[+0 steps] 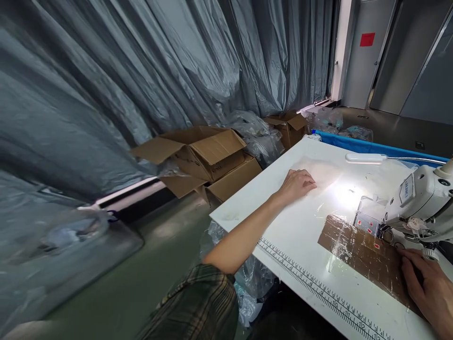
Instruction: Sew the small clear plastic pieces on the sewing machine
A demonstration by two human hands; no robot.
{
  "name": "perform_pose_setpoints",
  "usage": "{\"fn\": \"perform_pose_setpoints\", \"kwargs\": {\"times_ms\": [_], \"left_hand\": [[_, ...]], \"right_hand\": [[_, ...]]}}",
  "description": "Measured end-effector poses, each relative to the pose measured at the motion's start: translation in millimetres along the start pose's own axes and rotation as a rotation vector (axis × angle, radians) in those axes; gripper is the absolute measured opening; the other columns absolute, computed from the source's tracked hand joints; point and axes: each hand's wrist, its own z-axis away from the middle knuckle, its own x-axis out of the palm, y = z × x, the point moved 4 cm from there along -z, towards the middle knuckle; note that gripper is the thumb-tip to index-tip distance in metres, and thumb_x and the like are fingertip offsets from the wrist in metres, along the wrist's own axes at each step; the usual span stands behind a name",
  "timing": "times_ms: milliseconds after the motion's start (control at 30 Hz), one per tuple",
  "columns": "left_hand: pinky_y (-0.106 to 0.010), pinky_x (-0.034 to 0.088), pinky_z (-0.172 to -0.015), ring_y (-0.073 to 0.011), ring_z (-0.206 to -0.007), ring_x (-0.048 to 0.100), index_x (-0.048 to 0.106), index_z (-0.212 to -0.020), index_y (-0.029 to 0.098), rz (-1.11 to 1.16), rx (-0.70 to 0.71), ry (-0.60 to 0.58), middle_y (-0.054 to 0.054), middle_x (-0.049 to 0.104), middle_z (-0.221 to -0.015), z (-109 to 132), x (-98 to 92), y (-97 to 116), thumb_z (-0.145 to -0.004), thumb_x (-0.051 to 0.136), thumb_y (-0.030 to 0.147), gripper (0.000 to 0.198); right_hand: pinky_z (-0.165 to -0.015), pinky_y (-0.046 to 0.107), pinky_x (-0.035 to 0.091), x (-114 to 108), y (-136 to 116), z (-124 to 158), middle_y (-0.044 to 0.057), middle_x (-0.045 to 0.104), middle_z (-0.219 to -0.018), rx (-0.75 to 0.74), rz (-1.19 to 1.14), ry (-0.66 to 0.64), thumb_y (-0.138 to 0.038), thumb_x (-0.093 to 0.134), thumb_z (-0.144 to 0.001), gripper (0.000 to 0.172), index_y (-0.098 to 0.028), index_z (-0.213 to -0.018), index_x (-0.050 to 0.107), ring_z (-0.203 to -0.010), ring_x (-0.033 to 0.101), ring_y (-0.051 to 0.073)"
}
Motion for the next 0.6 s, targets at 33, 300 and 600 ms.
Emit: {"fn": "perform_pose_setpoints", "kwargs": {"times_ms": [33,300,600], "left_hand": [[-0.045,0.041,-0.101,-0.0214,-0.098,0.066,0.075,-0.087,0.021,-0.001,-0.004,0.011,-0.002,0.071,-0.101,1,-0.6,1,-0.086,0.070,0.035,0.014],[-0.040,0.044,-0.094,-0.0186,-0.093,0.065,0.073,-0.106,0.020,-0.025,-0.011,0.060,-0.004,0.067,-0.102,-5,10.9,6,-0.088,0.069,0.032,0.022],[-0.040,0.044,-0.093,-0.0177,-0.091,0.064,0.075,-0.084,0.019,-0.013,0.137,0.155,-0.005,0.069,-0.102,4,4.3,26,-0.090,0.061,0.024,0.016]], "right_hand": [[-0.065,0.044,0.058,1,0,1,0.009,0.071,-0.091,0.010,0.004,0.022,-0.054,0.040,-0.091,0.045,-0.027,-0.101,0.074,-0.079,0.069,0.029],[-0.067,0.046,0.057,6,-1,3,0.009,0.071,-0.094,0.030,-0.004,0.046,-0.054,0.042,-0.089,0.042,-0.028,-0.099,0.074,-0.086,0.068,0.031],[-0.065,0.041,0.059,3,8,-3,0.010,0.071,-0.100,-0.005,-0.058,-0.106,-0.051,0.047,-0.090,0.040,-0.027,-0.107,0.074,-0.084,0.070,0.027]]}}
